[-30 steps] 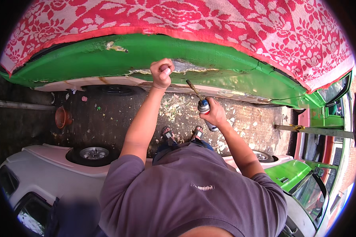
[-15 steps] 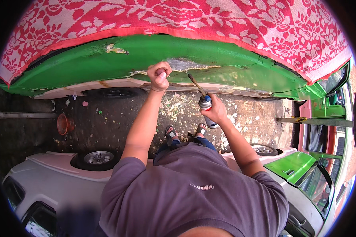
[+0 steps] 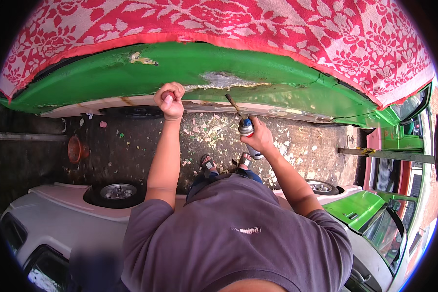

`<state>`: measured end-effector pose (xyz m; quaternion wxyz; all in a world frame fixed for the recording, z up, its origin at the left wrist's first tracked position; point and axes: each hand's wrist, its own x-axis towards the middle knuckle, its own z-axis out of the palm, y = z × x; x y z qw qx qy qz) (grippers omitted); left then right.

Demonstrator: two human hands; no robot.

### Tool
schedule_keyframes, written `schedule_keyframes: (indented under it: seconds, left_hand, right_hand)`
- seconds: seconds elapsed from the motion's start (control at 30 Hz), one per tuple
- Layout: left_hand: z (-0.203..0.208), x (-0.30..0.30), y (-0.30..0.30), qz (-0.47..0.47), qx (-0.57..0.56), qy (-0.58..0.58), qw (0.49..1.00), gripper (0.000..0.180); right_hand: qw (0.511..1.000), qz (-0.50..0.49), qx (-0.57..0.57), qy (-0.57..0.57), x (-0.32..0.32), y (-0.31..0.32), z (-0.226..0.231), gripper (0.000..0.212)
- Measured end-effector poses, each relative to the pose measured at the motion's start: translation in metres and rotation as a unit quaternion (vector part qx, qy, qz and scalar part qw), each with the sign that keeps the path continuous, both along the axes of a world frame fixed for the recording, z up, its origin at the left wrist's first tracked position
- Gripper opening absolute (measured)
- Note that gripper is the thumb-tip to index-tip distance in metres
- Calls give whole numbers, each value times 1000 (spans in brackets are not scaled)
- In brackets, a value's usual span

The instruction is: The person applies a substance from a spray can to a damaged area on a green vehicle panel, then uses a hammer and a small metal tool to tap and flatten the surface. The person repeatedly applies the substance and hammers the same spot.

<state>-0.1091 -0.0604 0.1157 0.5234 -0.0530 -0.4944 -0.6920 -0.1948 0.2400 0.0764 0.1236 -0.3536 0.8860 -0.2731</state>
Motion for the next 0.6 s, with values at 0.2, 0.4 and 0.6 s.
schedule_keyframes:
  seconds: [0.2,0.4,0.6]
  left_hand:
    - [-43,89,-42,129,62,-133,981,34]
    - [-74,136,-61,227,132,-254,931,19]
    - [-87,156,-67,255,151,-276,914,17]
  right_hand:
    - [999,34,14,-18,4,-24,2,64]
    - [999,46,24,-6,11,-50,-4,64]
    - [998,58,5,23,21,-73,-21,65]
